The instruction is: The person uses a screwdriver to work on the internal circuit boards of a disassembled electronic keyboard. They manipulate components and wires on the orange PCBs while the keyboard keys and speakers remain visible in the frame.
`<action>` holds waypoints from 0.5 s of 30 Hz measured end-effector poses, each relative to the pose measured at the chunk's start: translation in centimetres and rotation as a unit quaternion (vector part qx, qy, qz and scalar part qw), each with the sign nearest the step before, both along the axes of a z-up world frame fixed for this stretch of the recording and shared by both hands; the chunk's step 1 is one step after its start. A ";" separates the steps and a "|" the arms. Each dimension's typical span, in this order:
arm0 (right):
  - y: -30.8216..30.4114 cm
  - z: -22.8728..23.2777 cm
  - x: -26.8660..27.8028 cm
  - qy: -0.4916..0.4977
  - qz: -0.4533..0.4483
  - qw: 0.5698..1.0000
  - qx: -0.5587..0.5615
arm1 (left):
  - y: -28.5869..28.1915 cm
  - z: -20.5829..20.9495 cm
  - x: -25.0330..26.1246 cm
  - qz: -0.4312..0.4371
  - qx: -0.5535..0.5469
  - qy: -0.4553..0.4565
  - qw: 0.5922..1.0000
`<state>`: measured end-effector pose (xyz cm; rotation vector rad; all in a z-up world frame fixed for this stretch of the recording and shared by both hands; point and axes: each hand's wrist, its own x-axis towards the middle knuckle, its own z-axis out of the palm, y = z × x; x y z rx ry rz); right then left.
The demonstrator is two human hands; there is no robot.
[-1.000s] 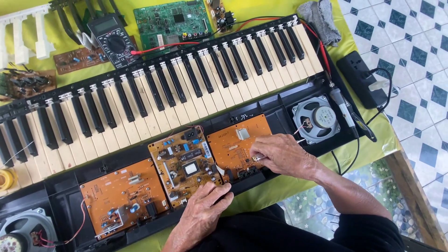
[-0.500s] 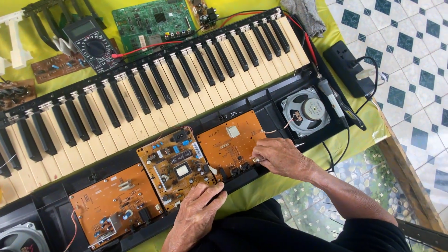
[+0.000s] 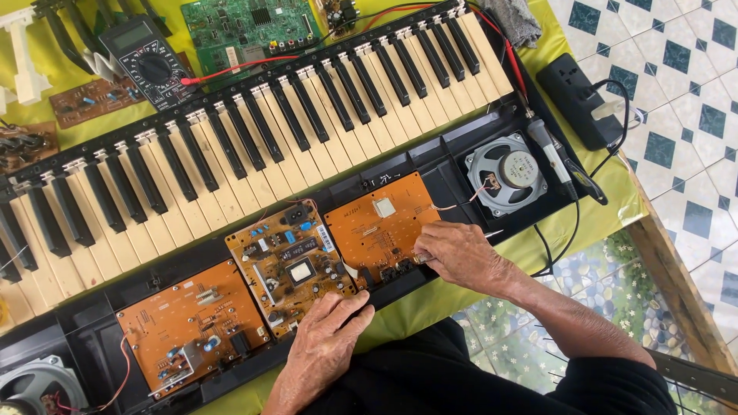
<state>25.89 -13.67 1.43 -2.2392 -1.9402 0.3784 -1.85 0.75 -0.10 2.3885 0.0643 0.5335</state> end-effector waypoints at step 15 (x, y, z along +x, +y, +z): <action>-0.1 -1.8 -0.2 -0.049 -0.064 0.995 -0.062 | -0.2 0.9 0.1 0.000 -0.023 0.001 1.000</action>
